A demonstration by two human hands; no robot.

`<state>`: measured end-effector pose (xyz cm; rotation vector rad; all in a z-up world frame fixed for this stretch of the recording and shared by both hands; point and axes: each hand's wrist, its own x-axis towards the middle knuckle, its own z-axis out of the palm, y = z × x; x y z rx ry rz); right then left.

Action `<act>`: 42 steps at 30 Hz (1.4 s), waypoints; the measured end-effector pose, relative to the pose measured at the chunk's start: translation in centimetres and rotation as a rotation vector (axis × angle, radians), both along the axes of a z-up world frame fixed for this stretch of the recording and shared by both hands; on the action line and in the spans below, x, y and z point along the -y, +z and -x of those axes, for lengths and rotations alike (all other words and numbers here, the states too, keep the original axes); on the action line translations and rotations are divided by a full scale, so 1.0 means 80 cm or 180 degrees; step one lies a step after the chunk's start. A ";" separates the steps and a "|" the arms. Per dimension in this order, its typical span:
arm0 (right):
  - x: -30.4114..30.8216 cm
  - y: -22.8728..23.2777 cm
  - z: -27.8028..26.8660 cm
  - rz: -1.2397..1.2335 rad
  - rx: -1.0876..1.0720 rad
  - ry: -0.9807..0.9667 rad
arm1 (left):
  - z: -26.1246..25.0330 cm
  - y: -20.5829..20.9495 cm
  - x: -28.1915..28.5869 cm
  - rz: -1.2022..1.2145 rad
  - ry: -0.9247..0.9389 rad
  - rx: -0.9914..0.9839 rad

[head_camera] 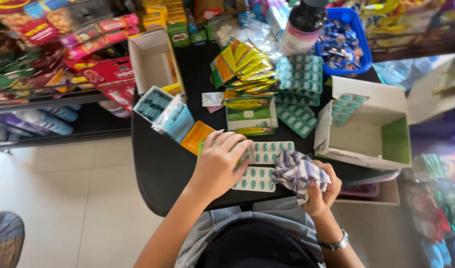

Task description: The person wipes the surface of several pill blister packs with a striped cloth. They pick up the blisters from a table, wipe them, and place them into a box. The person also handles a small plastic bag and wipes the blisters inside it.

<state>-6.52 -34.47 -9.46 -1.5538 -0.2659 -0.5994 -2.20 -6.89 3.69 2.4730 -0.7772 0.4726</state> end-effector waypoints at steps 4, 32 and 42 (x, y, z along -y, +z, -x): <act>-0.002 -0.004 -0.004 0.0041 0.0038 -0.0070 | 0.012 -0.012 -0.040 0.1306 0.1456 0.1007; 0.007 -0.016 0.006 0.0023 0.0053 0.0093 | -0.358 0.036 -0.150 0.0450 -0.0780 0.0079; 0.092 -0.224 0.050 0.0271 0.0252 0.0417 | -0.352 0.047 -0.184 -0.0368 0.0236 -0.1182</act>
